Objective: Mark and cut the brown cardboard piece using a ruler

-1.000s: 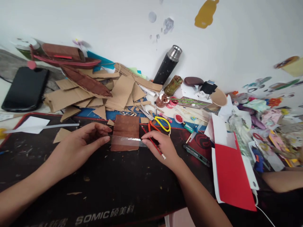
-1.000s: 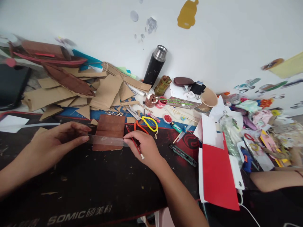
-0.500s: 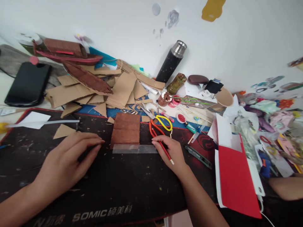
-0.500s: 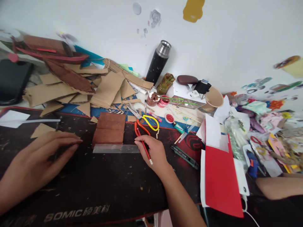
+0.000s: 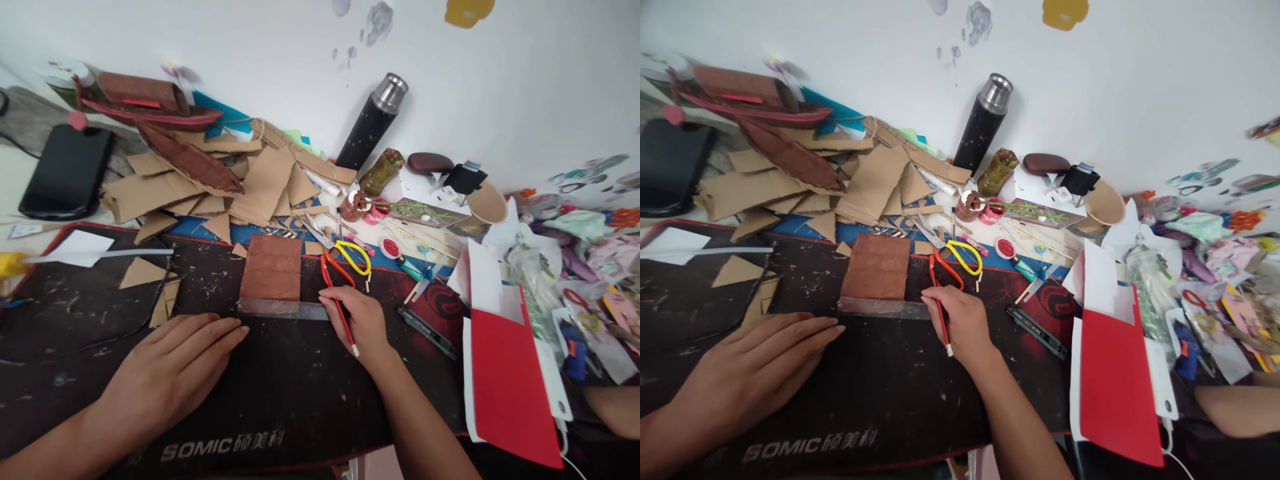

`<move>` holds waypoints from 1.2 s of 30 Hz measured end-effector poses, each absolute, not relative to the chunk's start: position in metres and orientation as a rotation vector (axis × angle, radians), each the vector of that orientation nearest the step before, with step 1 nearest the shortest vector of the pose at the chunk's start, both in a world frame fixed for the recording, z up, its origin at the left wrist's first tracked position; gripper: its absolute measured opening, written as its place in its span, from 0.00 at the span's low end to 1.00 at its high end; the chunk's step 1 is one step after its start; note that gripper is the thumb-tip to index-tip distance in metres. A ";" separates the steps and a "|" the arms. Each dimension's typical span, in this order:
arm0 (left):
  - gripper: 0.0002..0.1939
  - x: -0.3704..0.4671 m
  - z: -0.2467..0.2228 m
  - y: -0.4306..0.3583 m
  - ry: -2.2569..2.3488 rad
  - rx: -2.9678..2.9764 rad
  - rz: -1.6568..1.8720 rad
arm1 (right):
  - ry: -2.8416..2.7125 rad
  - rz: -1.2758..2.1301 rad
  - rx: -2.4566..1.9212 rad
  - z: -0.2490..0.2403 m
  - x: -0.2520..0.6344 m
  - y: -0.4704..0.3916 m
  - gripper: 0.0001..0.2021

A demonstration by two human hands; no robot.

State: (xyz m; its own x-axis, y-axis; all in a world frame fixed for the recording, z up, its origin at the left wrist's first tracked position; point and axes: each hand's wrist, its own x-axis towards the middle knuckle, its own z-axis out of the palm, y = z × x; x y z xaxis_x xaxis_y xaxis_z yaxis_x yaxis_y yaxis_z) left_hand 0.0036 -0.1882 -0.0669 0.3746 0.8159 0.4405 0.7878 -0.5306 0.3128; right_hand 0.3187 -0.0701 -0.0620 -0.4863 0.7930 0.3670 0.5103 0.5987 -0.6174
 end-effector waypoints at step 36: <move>0.14 0.012 -0.052 -0.131 1.799 1.634 0.836 | -2.168 0.513 -1.045 -0.065 0.316 -0.067 0.07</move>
State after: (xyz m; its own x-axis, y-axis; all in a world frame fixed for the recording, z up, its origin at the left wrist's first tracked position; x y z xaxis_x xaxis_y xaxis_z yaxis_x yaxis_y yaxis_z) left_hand 0.0120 -0.1308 -0.0522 -0.0968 0.9953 0.0023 0.6436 0.0608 0.7630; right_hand 0.3158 -0.0674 -0.0653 -0.4565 0.7962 0.3971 0.5340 0.6022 -0.5935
